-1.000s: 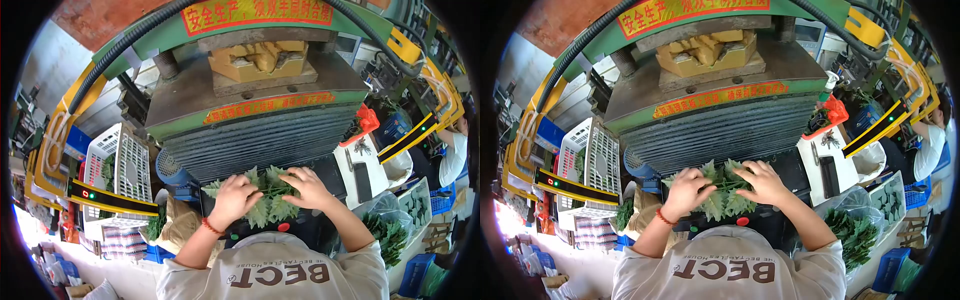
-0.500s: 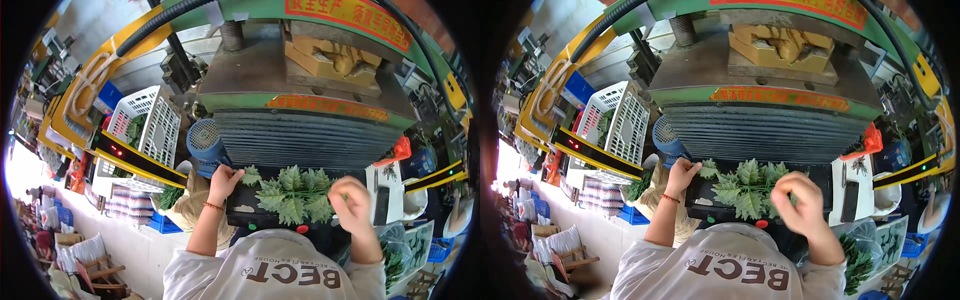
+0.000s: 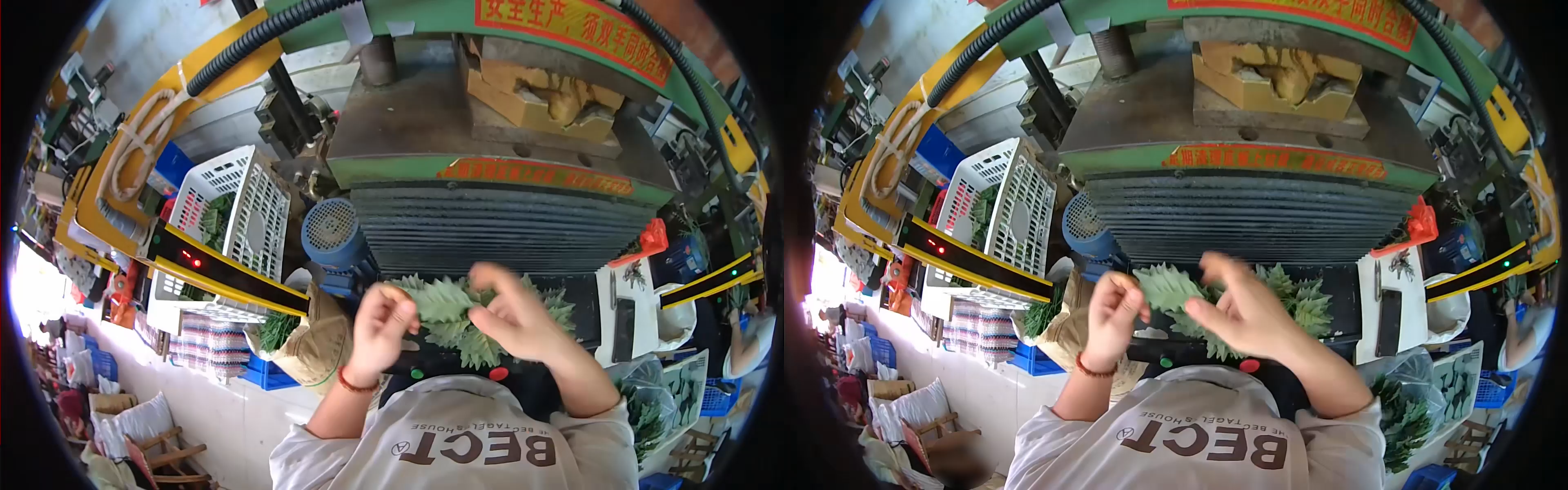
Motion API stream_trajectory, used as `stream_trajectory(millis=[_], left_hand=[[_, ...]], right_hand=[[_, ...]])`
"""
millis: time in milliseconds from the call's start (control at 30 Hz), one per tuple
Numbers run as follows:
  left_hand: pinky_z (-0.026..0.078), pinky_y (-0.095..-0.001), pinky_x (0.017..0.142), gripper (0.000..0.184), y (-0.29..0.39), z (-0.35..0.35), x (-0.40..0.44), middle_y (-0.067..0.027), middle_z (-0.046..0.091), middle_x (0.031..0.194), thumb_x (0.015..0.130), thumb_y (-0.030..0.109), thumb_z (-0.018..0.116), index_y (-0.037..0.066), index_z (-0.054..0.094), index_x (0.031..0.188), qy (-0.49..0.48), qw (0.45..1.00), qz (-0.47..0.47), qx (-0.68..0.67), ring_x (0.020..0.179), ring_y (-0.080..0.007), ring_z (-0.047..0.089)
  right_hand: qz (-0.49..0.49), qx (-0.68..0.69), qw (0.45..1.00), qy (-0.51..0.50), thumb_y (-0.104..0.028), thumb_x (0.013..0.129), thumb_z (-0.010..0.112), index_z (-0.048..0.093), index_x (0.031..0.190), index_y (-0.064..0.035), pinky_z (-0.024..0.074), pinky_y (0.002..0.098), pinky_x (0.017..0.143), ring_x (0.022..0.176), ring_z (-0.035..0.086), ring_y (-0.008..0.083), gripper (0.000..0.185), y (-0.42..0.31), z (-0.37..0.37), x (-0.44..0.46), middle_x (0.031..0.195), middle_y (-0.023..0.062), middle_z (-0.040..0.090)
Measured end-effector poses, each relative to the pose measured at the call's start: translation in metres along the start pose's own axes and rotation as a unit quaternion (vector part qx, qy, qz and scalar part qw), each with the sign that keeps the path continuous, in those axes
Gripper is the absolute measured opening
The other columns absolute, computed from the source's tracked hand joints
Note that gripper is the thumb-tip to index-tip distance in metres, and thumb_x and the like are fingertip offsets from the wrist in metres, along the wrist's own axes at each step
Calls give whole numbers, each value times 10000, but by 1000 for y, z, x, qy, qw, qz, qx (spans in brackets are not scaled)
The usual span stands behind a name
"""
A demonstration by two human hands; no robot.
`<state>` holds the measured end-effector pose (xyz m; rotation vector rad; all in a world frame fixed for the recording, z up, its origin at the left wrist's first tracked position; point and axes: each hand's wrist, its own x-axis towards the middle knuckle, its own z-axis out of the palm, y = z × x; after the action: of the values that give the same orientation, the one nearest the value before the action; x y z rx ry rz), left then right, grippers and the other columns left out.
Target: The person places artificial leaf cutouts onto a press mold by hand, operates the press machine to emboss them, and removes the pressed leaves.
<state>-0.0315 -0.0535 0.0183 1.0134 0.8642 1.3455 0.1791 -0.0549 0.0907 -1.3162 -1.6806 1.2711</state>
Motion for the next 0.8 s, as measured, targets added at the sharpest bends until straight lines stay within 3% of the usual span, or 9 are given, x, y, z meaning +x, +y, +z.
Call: stream_trajectory(millis=[33, 100, 167, 367, 433, 600, 733, 767, 800], left_hand=[[403, -204, 536, 31, 0, 6, -1, -23, 533, 730, 903, 52, 551, 40, 523, 911, -6, 1000, 5, -3, 595, -84, 477], [394, -241, 520, 82, 0, 14, -2, -33, 525, 704, 888, 82, 593, 20, 542, 873, -52, 990, 74, 108, 565, -115, 460], [374, -276, 528, 104, 15, 15, 8, -53, 485, 675, 885, 95, 576, 28, 552, 809, -149, 882, 241, 376, 563, -164, 430], [365, -308, 537, 158, 7, 46, -1, -74, 466, 664, 876, 104, 544, 42, 530, 731, -221, 912, 285, 195, 563, -226, 412], [355, -321, 525, 177, -19, 44, 20, -72, 454, 661, 879, 119, 530, 50, 515, 717, -171, 918, 291, 207, 554, -225, 400], [353, -331, 519, 180, -13, 63, -17, -53, 440, 658, 863, 116, 530, 60, 511, 693, -171, 851, 417, 269, 550, -229, 394], [361, -323, 515, 245, -13, 69, -3, -46, 457, 668, 893, 186, 530, 90, 516, 668, -177, 871, 381, 255, 550, -213, 415], [363, -317, 515, 285, -21, 65, 9, -40, 475, 682, 919, 227, 519, 95, 517, 667, -165, 888, 342, 259, 551, -193, 426], [364, -311, 516, 311, -28, 59, 23, -31, 498, 688, 942, 257, 497, 84, 534, 686, -205, 940, 187, 197, 558, -169, 432]], right_hand=[[74, 83, 992, -53, -224, 904, 588, 528, 874, -1, 421, 239, 494, 574, 529, 121, 233, 20, 7, 9, 801, 73, 586], [38, 146, 987, -60, -185, 897, 585, 499, 790, -13, 385, 242, 476, 555, 489, 114, 219, 41, 13, 12, 698, 29, 548], [15, 130, 990, -57, -173, 891, 585, 498, 775, -17, 375, 248, 471, 542, 474, 115, 213, 49, 8, 8, 677, 24, 534], [-192, 0, 981, -12, -82, 827, 587, 484, 687, -31, 324, 286, 463, 487, 381, 141, 181, 36, 22, -12, 605, 18, 475], [-340, -190, 919, 65, -59, 804, 574, 494, 688, -27, 326, 293, 468, 495, 382, 164, 144, 17, 23, -22, 599, 33, 469], [-310, -112, 940, 84, -75, 810, 584, 482, 675, -25, 328, 304, 459, 484, 371, 165, 176, 36, 25, -28, 593, 35, 452], [-239, -41, 962, 126, -91, 815, 594, 469, 662, -24, 330, 314, 450, 474, 361, 167, 209, 56, 23, -29, 587, 37, 434], [-223, -22, 964, 143, -95, 817, 597, 466, 659, -24, 331, 317, 448, 471, 358, 167, 217, 57, 21, -29, 585, 38, 430], [-234, -64, 960, 142, -119, 853, 584, 465, 653, -30, 336, 303, 446, 468, 356, 150, 249, 52, 18, -29, 587, 31, 423]])
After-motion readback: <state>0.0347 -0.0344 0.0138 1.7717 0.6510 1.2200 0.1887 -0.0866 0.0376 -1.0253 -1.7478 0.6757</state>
